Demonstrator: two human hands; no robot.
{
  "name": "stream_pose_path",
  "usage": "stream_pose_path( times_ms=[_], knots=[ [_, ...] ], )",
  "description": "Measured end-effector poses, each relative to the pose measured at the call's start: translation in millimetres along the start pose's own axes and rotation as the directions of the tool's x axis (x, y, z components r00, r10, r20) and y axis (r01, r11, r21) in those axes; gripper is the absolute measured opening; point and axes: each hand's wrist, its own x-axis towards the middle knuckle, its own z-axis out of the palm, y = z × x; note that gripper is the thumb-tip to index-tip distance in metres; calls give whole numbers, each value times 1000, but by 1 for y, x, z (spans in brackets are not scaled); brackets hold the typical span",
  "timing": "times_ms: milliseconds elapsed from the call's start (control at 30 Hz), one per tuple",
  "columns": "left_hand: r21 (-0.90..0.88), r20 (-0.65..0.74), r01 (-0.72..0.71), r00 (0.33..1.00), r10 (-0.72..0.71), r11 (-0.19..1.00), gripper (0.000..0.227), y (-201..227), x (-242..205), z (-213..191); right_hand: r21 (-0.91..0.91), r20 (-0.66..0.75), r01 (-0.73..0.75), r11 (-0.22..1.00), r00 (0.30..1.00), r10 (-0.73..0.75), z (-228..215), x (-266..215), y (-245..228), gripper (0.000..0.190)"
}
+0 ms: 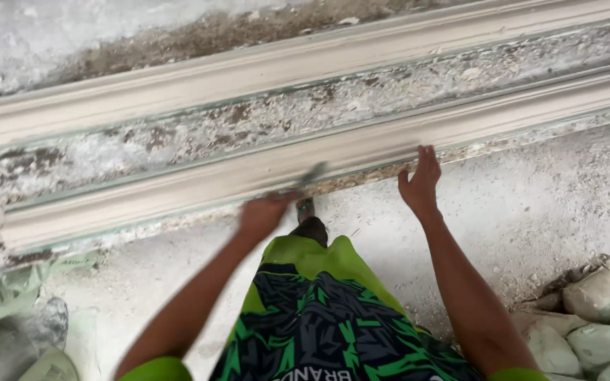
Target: Smoothing and cleaning excess plaster from decorative moldings using a spatula on a workbench.
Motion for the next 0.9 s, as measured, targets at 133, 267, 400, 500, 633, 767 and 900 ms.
stream_pose_path(
  times_ms=[133,267,400,500,633,767,900],
  knots=[
    [-67,18,-79,997,81,995,50,137,104,28,25,22,-58,998,998,57,-35,-4,12,74],
    [-104,-69,-151,987,144,983,41,173,139,55,3,-6,-151,989,988,151,-75,-13,54,70],
    [-36,-114,-193,976,188,981,51,132,119,25,-1,-59,-267,964,962,267,-109,-19,94,66],
    [-19,35,-83,996,83,996,49,89,79,-25,5,-91,-278,961,957,277,-120,-21,126,63],
    [73,128,-49,991,40,996,49,84,83,-31,21,-137,-253,967,958,254,-120,-1,175,63],
    [53,16,-77,997,76,996,46,182,139,45,12,-128,-213,977,969,213,-128,17,209,62],
    [-84,-159,-153,978,138,985,32,321,271,139,129,-93,-220,967,968,233,-161,65,225,59]
  ],
)
